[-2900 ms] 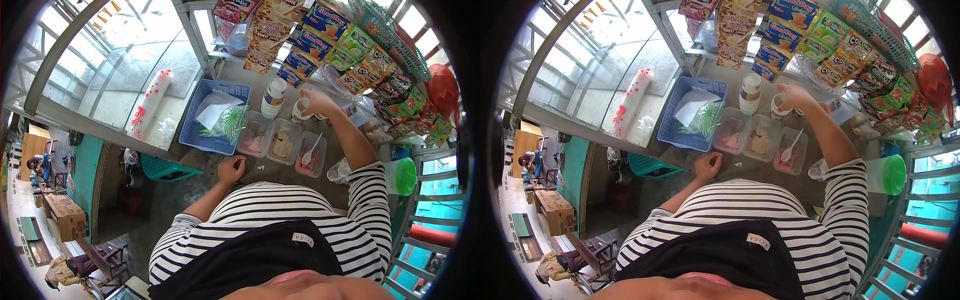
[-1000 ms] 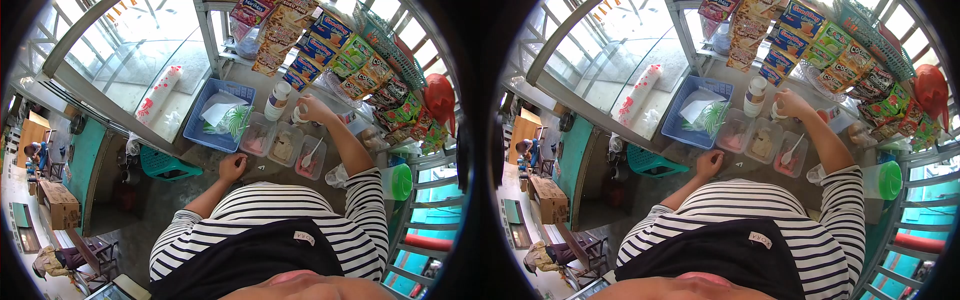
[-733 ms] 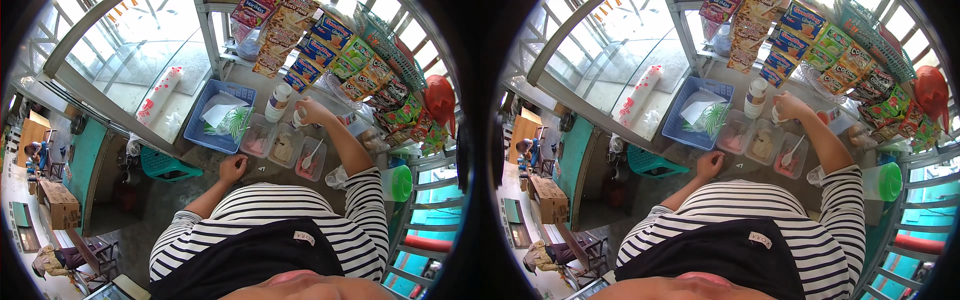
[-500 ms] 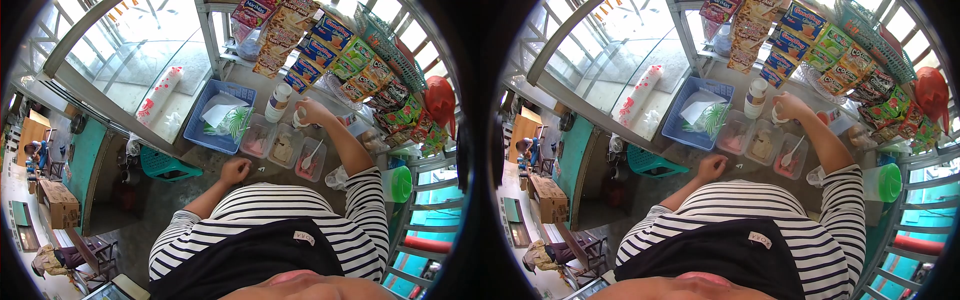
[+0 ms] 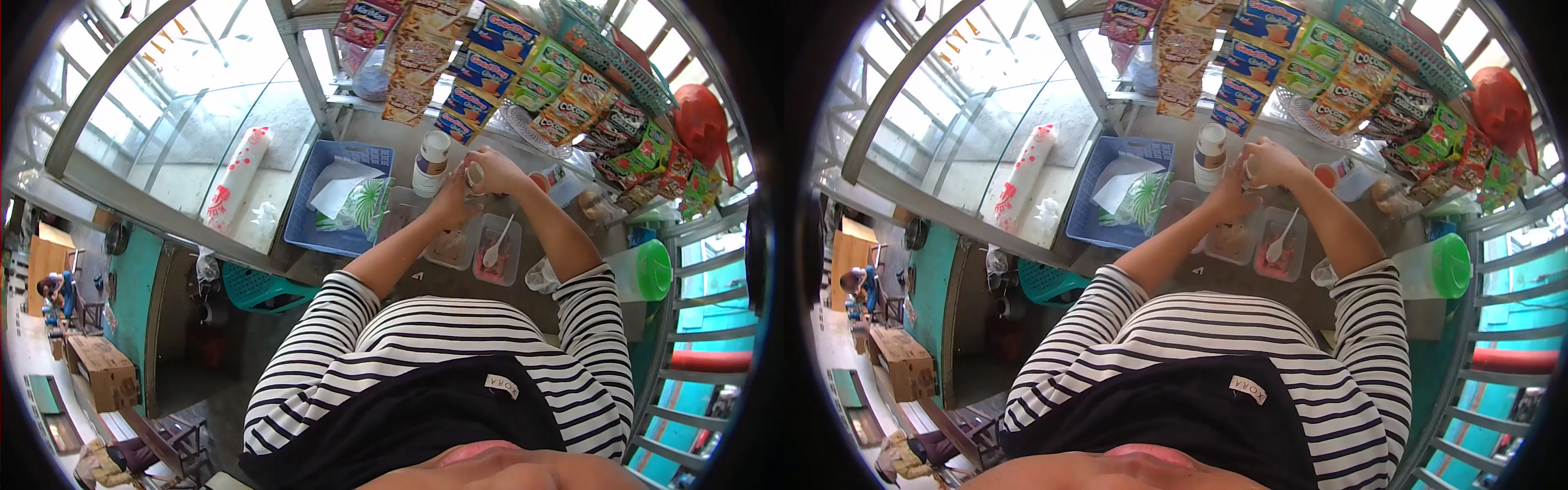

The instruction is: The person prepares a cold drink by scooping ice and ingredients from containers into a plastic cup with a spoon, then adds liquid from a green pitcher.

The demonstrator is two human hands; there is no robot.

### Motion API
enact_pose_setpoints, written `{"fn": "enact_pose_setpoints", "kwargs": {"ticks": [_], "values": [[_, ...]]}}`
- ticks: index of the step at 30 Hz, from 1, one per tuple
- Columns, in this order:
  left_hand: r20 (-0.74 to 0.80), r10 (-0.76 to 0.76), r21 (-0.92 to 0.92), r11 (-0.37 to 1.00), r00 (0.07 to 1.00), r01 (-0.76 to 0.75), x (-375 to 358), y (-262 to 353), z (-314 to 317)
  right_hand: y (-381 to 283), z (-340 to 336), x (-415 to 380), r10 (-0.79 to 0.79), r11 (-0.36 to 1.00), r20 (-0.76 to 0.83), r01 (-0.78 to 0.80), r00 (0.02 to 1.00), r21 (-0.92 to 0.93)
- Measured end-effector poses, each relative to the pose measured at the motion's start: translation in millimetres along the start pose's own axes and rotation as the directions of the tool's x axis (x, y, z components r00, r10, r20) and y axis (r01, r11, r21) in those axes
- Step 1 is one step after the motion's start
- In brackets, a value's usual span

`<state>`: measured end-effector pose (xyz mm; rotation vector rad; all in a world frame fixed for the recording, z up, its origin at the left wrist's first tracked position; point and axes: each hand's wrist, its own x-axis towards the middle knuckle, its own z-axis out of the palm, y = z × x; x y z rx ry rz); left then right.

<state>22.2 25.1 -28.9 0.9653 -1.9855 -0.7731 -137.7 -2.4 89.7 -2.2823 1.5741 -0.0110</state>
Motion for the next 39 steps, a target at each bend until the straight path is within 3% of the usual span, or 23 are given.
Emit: {"fn": "enact_pose_setpoints", "kwargs": {"ticks": [3,5,7,9,11,13,14,16,18,20,22,23,25,26,28,29,31,33,35,39], "values": [[0.058,-0.118,-0.044,0.992,0.991,0.121,16.5,3.7,5.1,-6.4,2.9,-4.3,0.042,0.998,-0.022,-0.041,0.999,0.044],[0.197,-0.183,-0.185,0.958,0.963,0.22,22.9,17.4,-8.7,-7.8,6.7,-7.0,0.074,0.995,-0.022,-0.072,0.997,0.071],[0.214,-0.186,-0.155,0.963,0.959,0.221,21.4,14.6,-8.6,-8.3,12.1,-7.8,0.076,0.996,-0.034,-0.077,0.997,-0.04],[0.224,-0.19,-0.124,0.967,0.956,0.221,18.9,6.3,-4.7,-8.4,11.9,-9.1,0.081,0.996,-0.05,-0.082,0.995,-0.028],[0.041,-0.076,-0.092,0.993,0.996,0.08,15.5,-12.4,6.2,-7.0,6.8,-4.4,0.081,0.996,-0.068,-0.083,0.994,-0.021],[0.048,-0.103,-0.116,0.987,0.994,0.108,20.4,-13.5,2.1,-6.0,-6.7,4.6,-0.015,0.969,-0.034,0.006,0.999,-0.248],[0.057,-0.13,-0.14,0.981,0.99,0.137,20.9,-13.9,0.1,-4.0,-10.9,-1.0,-0.013,0.969,-0.034,0.005,0.999,-0.247],[0.08,-0.148,-0.153,0.975,0.986,0.158,17.3,-16.9,-2.6,-15.6,-39.7,-25.5,0.028,0.999,-0.302,-0.032,0.953,-0.006],[0.099,-0.166,-0.164,0.97,0.981,0.18,11.6,-20.1,-1.3,-9.3,-53.2,-42.3,0.019,0.998,-0.314,0.002,0.949,0.067],[0.014,-0.151,-0.106,0.983,0.988,0.151,3.0,-21.7,4.6,8.4,-52.2,-61.6,0.014,0.989,-0.325,0.034,0.945,0.142],[0.019,-0.163,-0.137,0.977,0.986,0.164,-4.4,-16.6,3.7,31.4,-40.7,-86.1,0.006,0.972,-0.441,0.098,0.897,0.212],[0.024,-0.176,-0.168,0.97,0.984,0.178,-9.4,-13.1,3.7,42.3,-35.0,-101.9,0.01,0.972,-0.44,0.094,0.898,0.214],[0.006,-0.187,-0.154,0.97,0.982,0.186,-22.1,-3.1,5.2,58.5,-22.7,-136.0,0.205,0.906,-0.328,-0.052,0.922,0.421],[-0.016,-0.199,-0.138,0.971,0.98,0.195,-28.6,1.0,5.5,65.6,-15.3,-152.3,0.212,0.903,-0.326,-0.057,0.921,0.426],[-0.021,-0.184,-0.152,0.972,0.983,0.179,-42.5,-4.6,6.4,71.9,-1.4,-180.2,0.363,0.847,-0.244,-0.209,0.899,0.489],[-0.032,-0.165,-0.167,0.973,0.986,0.157,-48.5,-9.3,5.8,72.0,5.8,-190.1,0.372,0.841,-0.244,-0.214,0.896,0.497],[-0.006,-0.17,-0.165,0.972,0.986,0.166,-63.0,-12.3,-2.8,68.8,15.5,-209.5,0.493,0.86,-0.264,-0.419,0.829,0.29],[0.019,-0.183,-0.167,0.969,0.983,0.184,-76.4,-17.0,-6.0,81.4,37.0,-217.9,0.513,0.853,-0.261,-0.454,0.818,0.257],[-0.029,-0.193,-0.428,0.889,0.981,0.162,-87.5,-25.2,-2.6,84.2,50.3,-219.4,0.455,0.879,-0.285,-0.374,0.844,0.296],[0.012,-0.343,-0.486,0.819,0.939,0.306,-95.5,0.6,-5.9,84.0,73.2,-210.3,0.361,0.925,-0.388,-0.274,0.848,0.263]]}}
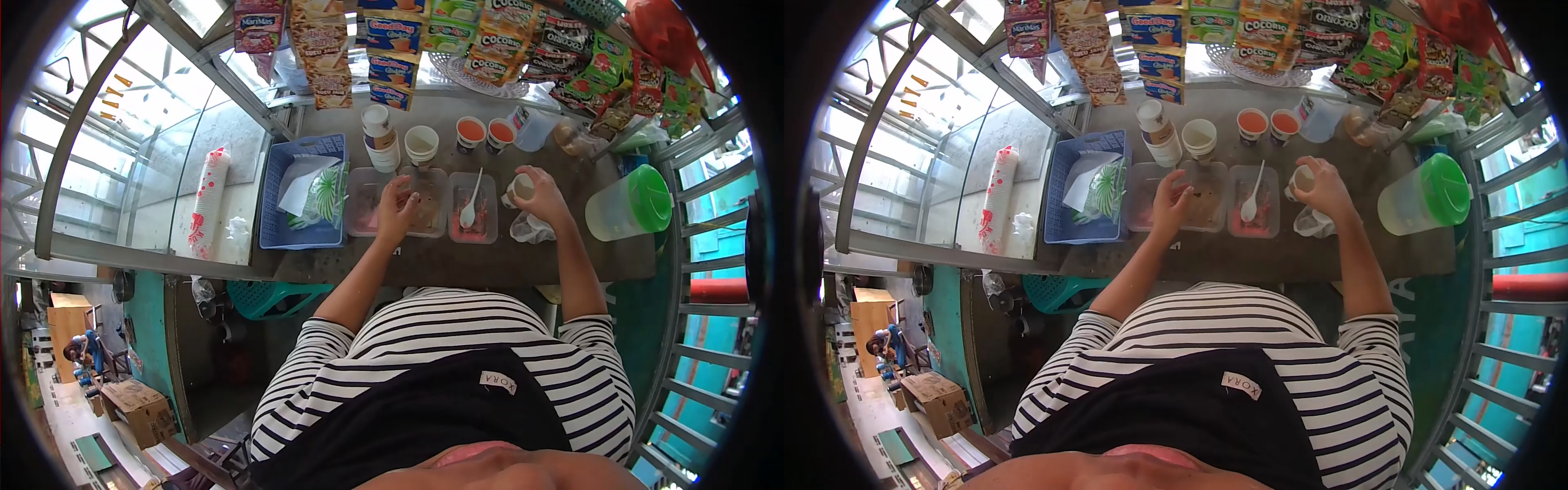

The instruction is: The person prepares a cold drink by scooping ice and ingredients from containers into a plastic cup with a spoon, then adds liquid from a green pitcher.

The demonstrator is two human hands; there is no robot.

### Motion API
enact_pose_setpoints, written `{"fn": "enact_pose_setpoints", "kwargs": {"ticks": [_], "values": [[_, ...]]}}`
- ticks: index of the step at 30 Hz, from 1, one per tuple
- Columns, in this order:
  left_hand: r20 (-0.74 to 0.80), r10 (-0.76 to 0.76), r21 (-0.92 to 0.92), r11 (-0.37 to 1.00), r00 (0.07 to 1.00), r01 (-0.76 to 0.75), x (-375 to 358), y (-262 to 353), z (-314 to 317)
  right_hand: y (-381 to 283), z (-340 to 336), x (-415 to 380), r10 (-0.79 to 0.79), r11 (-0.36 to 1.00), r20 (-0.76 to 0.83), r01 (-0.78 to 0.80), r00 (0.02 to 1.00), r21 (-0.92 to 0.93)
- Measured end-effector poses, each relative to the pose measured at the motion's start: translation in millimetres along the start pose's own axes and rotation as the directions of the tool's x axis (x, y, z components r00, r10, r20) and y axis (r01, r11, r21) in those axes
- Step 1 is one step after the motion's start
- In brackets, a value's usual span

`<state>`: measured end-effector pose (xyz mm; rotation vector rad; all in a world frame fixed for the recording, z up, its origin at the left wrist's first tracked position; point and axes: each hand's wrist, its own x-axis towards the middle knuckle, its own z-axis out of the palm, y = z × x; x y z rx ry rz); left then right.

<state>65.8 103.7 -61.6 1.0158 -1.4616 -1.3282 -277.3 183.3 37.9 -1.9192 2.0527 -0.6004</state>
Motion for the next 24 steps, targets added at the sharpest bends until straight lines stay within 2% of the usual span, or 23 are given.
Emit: {"fn": "enact_pose_setpoints", "kwargs": {"ticks": [2,3,5,9,11,12,14,15,17,18,20,21,23,24], "values": [[-0.023,0.038,0.031,0.999,0.999,-0.037,-6.4,6.9,9.5,3.4,6.8,-0.5,-0.054,0.998,0.068,0.055,0.996,-0.006],[-0.025,0.033,0.034,0.999,0.999,-0.033,-9.6,10.0,15.6,4.6,9.2,-0.7,-0.054,0.999,0.073,0.054,0.996,-0.002],[-0.058,0.043,0.053,0.998,0.997,-0.04,-16.2,17.3,29.5,7.6,11.0,-2.1,-0.041,0.999,0.178,0.038,0.983,0.018],[-0.11,0.035,0.085,0.996,0.993,-0.025,-37.3,24.1,59.5,21.1,1.5,-9.2,-0.135,0.982,0.169,0.109,0.976,0.153],[-0.133,0.013,0.103,0.995,0.991,0.0,-56.8,32.5,77.7,34.5,-1.4,-12.3,-0.254,0.955,0.014,0.248,0.967,0.164],[-0.149,0.008,0.108,0.994,0.989,0.008,-68.5,36.0,84.4,42.9,-3.2,-13.8,-0.265,0.951,0.024,0.257,0.964,0.173],[-0.03,-0.068,0.272,0.959,0.997,0.074,-90.7,42.2,98.0,60.6,-9.0,-15.0,-0.242,0.951,-0.131,0.262,0.961,0.165],[-0.05,-0.07,0.275,0.958,0.996,0.081,-99.0,38.8,104.6,67.6,-12.2,-14.9,-0.257,0.946,-0.122,0.276,0.959,0.172],[-0.036,-0.075,0.193,0.978,0.997,0.08,-113.9,22.3,116.2,82.0,-18.2,-16.2,-0.178,0.934,-0.128,0.208,0.976,0.29],[-0.055,-0.08,0.191,0.978,0.995,0.089,-118.8,13.0,120.4,89.4,-21.6,-16.4,-0.192,0.931,-0.116,0.218,0.975,0.294],[-0.17,-0.185,0.088,0.976,0.968,0.201,-127.4,-3.5,125.0,105.7,-27.0,-19.0,-0.041,0.954,0.088,0.013,0.995,0.301],[-0.184,-0.188,0.082,0.975,0.965,0.206,-129.9,-7.1,128.1,117.5,-25.4,-20.9,-0.053,0.954,0.098,0.021,0.994,0.3],[-0.324,-0.145,-0.03,0.989,0.935,0.143,-130.5,-12.0,131.2,141.3,-16.9,-23.9,-0.125,0.975,0.233,0.076,0.964,0.208],[-0.336,-0.141,-0.032,0.99,0.931,0.138,-131.2,-16.9,130.5,143.2,-19.3,-25.0,-0.138,0.974,0.236,0.089,0.962,0.207]]}}
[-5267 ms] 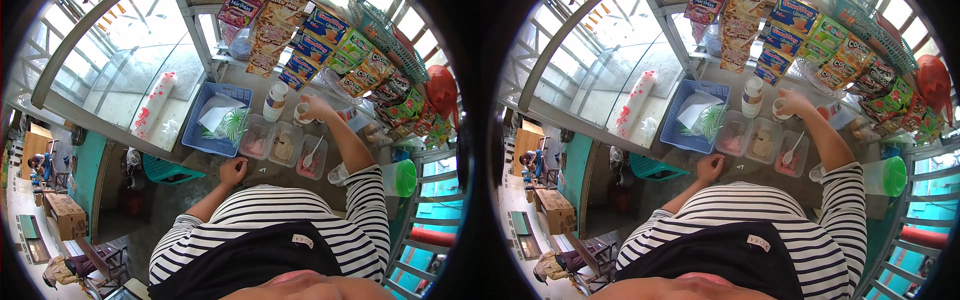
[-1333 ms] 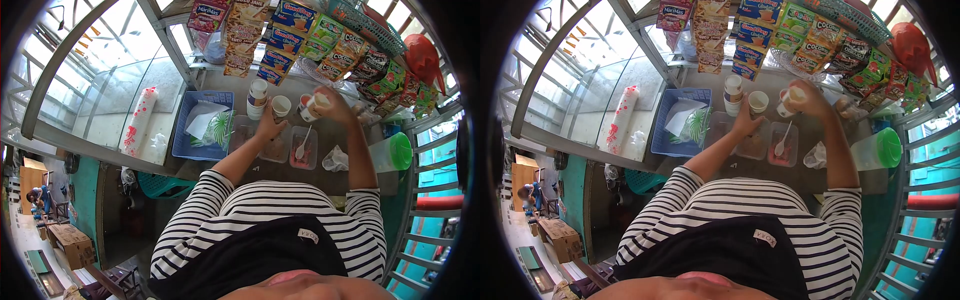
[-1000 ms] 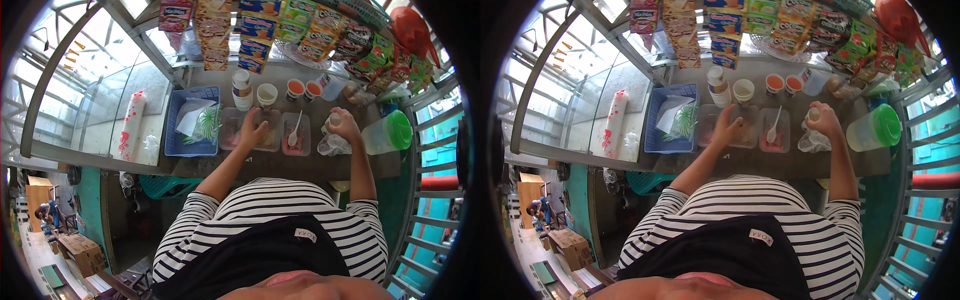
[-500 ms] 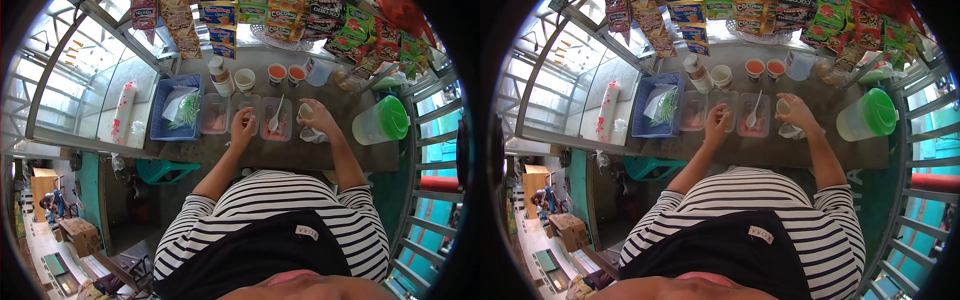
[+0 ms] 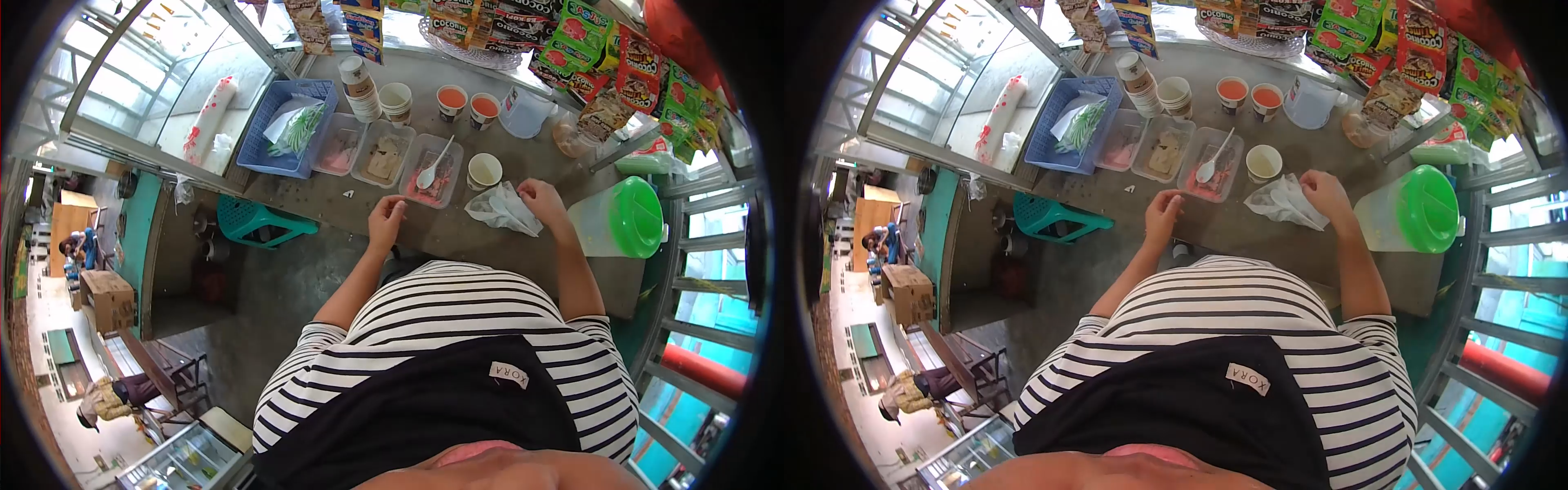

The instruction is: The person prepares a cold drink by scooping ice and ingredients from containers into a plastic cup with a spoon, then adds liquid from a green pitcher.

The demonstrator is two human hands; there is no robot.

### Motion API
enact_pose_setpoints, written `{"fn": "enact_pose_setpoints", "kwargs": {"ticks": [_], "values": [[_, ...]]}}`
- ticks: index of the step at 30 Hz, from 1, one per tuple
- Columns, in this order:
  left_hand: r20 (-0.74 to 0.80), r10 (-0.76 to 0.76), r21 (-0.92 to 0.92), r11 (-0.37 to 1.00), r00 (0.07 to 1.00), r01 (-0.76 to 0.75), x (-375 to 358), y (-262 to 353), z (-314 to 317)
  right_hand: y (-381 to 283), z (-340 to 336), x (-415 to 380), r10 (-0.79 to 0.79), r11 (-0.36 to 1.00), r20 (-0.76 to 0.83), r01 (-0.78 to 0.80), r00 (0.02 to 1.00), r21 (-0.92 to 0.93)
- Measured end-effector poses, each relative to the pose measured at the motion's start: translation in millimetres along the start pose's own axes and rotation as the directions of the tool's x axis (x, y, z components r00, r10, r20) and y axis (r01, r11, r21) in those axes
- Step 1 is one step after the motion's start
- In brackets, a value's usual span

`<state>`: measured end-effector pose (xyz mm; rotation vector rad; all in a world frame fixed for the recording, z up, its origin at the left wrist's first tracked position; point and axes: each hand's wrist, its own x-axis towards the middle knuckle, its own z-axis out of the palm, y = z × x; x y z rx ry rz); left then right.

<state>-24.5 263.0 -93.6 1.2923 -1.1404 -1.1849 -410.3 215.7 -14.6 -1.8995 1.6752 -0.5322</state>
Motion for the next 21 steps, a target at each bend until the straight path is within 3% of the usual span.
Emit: {"fn": "enact_pose_setpoints", "kwargs": {"ticks": [3,4,6,9,10,12,14,15,17,18,20,21], "values": [[-0.145,-0.215,-0.202,0.962,0.966,0.183,1.4,-19.8,-10.3,-5.5,-3.3,0.6,0.051,0.999,0.036,-0.05,0.998,-0.016],[-0.156,-0.225,-0.21,0.959,0.962,0.19,2.0,-14.3,-11.3,-14.5,-6.1,1.8,0.038,0.999,-0.026,-0.037,0.999,0.029],[-0.226,-0.397,-0.396,0.872,0.89,0.289,4.6,-1.9,-13.0,-32.0,-8.7,4.2,0.026,0.998,-0.071,-0.022,0.997,0.065],[-0.159,-0.462,-0.392,0.841,0.873,0.374,20.8,4.1,-23.4,-61.6,-7.7,26.3,-0.053,0.994,-0.117,0.063,0.992,0.084],[-0.113,-0.483,-0.365,0.833,0.868,0.416,27.9,3.2,-27.1,-72.5,-5.2,35.4,-0.143,0.985,-0.107,0.152,0.984,0.078],[-0.143,-0.471,-0.353,0.846,0.871,0.4,38.1,0.9,-30.9,-97.7,4.2,55.2,-0.243,0.965,-0.087,0.25,0.966,0.076],[-0.17,-0.442,-0.286,0.878,0.881,0.385,41.8,-1.0,-32.7,-121.9,16.8,78.3,-0.43,0.9,0.03,0.431,0.902,-0.062],[-0.183,-0.445,-0.291,0.876,0.877,0.384,42.7,-2.6,-32.8,-127.9,26.1,91.1,-0.437,0.897,0.04,0.439,0.898,-0.057],[-0.177,-0.416,-0.272,0.892,0.892,0.362,42.6,-5.0,-31.0,-133.9,51.5,116.8,-0.453,0.791,0.267,0.522,0.85,-0.32],[-0.191,-0.415,-0.276,0.892,0.889,0.357,41.0,-7.0,-30.1,-133.5,62.5,127.9,-0.464,0.784,0.274,0.534,0.842,-0.315],[-0.174,-0.388,-0.232,0.909,0.905,0.345,40.3,-9.4,-31.5,-131.5,83.0,145.6,-0.351,0.559,0.478,0.589,0.806,-0.584],[-0.141,-0.406,-0.221,0.902,0.903,0.371,38.9,-7.6,-33.6,-132.7,90.2,148.8,-0.364,0.551,0.48,0.6,0.798,-0.579]]}}
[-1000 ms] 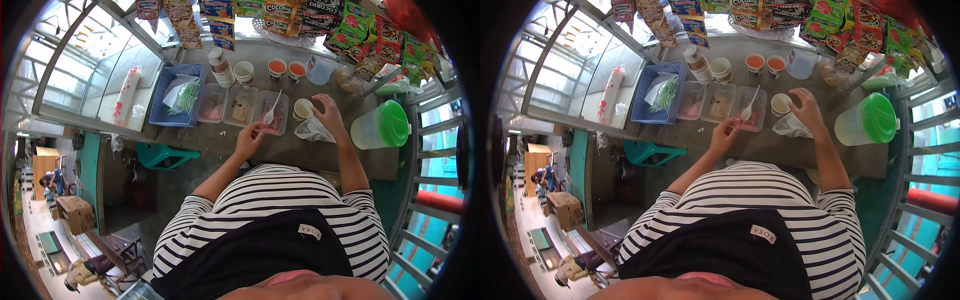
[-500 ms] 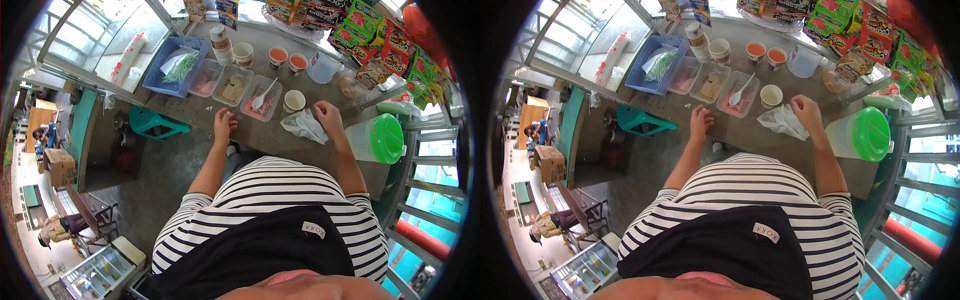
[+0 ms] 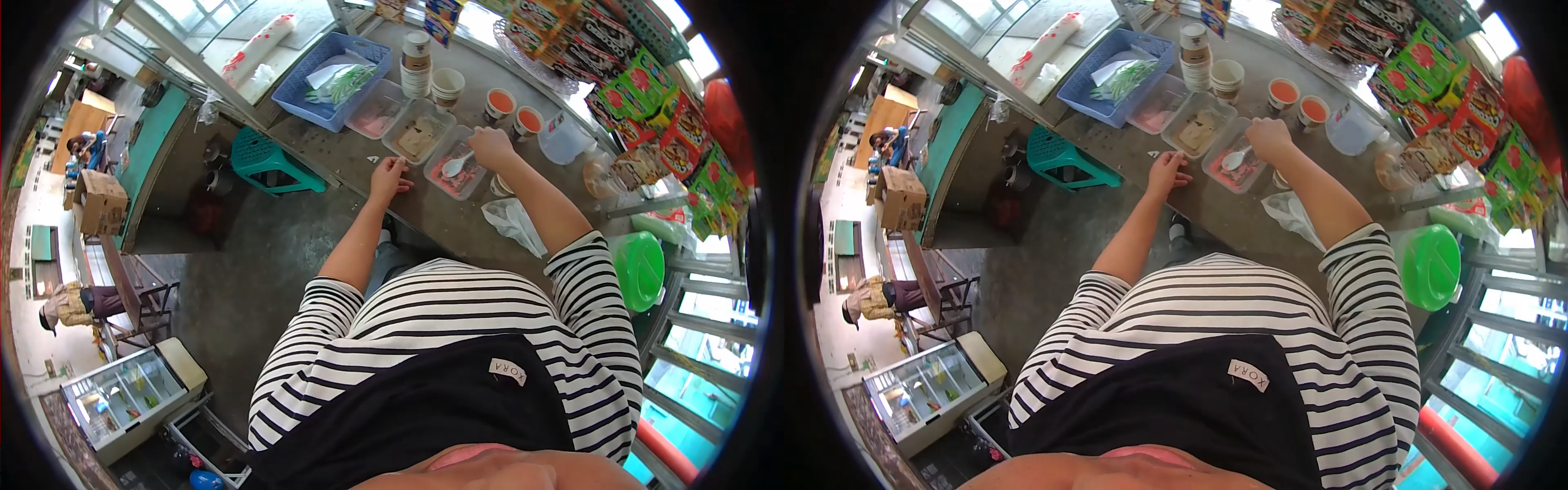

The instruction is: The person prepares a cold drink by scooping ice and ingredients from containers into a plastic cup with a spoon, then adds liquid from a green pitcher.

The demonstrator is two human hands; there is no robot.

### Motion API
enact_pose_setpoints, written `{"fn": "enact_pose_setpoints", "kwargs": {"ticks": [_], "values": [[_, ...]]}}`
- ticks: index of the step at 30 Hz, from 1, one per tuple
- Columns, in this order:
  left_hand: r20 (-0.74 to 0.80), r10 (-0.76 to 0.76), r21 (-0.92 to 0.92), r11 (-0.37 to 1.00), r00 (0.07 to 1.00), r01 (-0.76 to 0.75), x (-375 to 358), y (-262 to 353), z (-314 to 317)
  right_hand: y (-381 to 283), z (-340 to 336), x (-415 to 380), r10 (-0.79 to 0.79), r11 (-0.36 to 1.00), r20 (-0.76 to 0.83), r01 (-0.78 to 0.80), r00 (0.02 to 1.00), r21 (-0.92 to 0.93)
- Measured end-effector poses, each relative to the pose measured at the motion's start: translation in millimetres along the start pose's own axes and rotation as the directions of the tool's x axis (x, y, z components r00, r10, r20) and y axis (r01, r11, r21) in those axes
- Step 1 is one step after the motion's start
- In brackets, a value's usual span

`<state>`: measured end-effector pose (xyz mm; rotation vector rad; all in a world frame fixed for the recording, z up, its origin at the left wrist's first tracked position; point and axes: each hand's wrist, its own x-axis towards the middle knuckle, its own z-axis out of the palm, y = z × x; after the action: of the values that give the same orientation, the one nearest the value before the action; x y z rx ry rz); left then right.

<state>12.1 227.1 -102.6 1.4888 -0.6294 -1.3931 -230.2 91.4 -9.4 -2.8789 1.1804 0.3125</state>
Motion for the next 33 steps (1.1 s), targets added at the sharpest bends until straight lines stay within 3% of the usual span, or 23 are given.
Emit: {"fn": "enact_pose_setpoints", "kwargs": {"ticks": [2,9,11,12,14,16,18,19,20,21,23,26,28,33], "values": [[-0.002,0.006,-0.012,1.0,1.0,-0.006,-2.2,1.9,-0.9,-2.7,8.1,8.8,0.011,0.98,0.044,-0.002,0.999,-0.199],[0.061,-0.014,-0.017,1.0,0.998,0.015,2.2,-4.8,-4.9,-3.7,-15.2,4.1,-0.017,0.966,0.048,0.029,0.999,-0.257],[0.082,-0.02,-0.021,1.0,0.996,0.022,3.8,-2.7,-7.0,-1.1,-39.1,-7.7,-0.182,0.954,0.002,0.177,0.983,-0.242],[0.09,-0.038,-0.033,0.999,0.995,0.041,2.2,0.7,-7.4,2.2,-38.9,-10.4,-0.176,0.955,0.001,0.171,0.984,-0.244],[0.108,-0.058,-0.042,0.997,0.992,0.063,1.2,8.4,-8.8,13.0,-37.4,-19.5,-0.335,0.923,-0.184,0.283,0.924,-0.26],[0.118,-0.163,-0.033,0.985,0.979,0.168,1.1,19.2,-12.6,23.6,-33.2,-23.6,-0.286,0.948,-0.208,0.244,0.935,-0.204],[0.125,-0.142,-0.001,0.99,0.982,0.144,9.0,21.5,-17.4,30.4,-31.0,-21.9,-0.243,0.966,-0.229,0.213,0.942,-0.15],[0.123,-0.121,0.028,0.993,0.985,0.119,12.9,20.2,-19.6,32.0,-30.5,-19.8,-0.071,0.988,-0.262,0.104,0.962,0.117],[0.123,-0.124,0.026,0.992,0.985,0.122,15.9,17.7,-20.3,32.7,-29.3,-16.9,0.106,0.926,-0.247,-0.005,0.963,0.377],[0.122,-0.112,0.045,0.993,0.986,0.108,17.5,17.7,-19.2,31.5,-28.5,-11.2,0.105,0.926,-0.245,-0.005,0.964,0.377],[0.122,-0.102,0.066,0.993,0.987,0.094,19.3,17.1,-17.5,24.7,-24.9,5.5,0.169,0.85,-0.095,-0.096,0.981,0.518],[0.111,-0.022,0.073,0.997,0.994,0.014,15.8,9.7,-15.2,6.8,-15.2,33.5,0.219,0.844,0.054,-0.217,0.974,0.49],[0.075,0.094,0.108,0.989,0.993,-0.102,12.7,5.7,-13.4,-0.9,-11.8,47.1,0.222,0.861,0.056,-0.222,0.973,0.458],[0.026,0.113,0.06,0.992,0.993,-0.114,8.9,10.9,-12.0,-3.1,-2.8,68.8,0.239,0.884,-0.006,-0.215,0.971,0.414]]}}
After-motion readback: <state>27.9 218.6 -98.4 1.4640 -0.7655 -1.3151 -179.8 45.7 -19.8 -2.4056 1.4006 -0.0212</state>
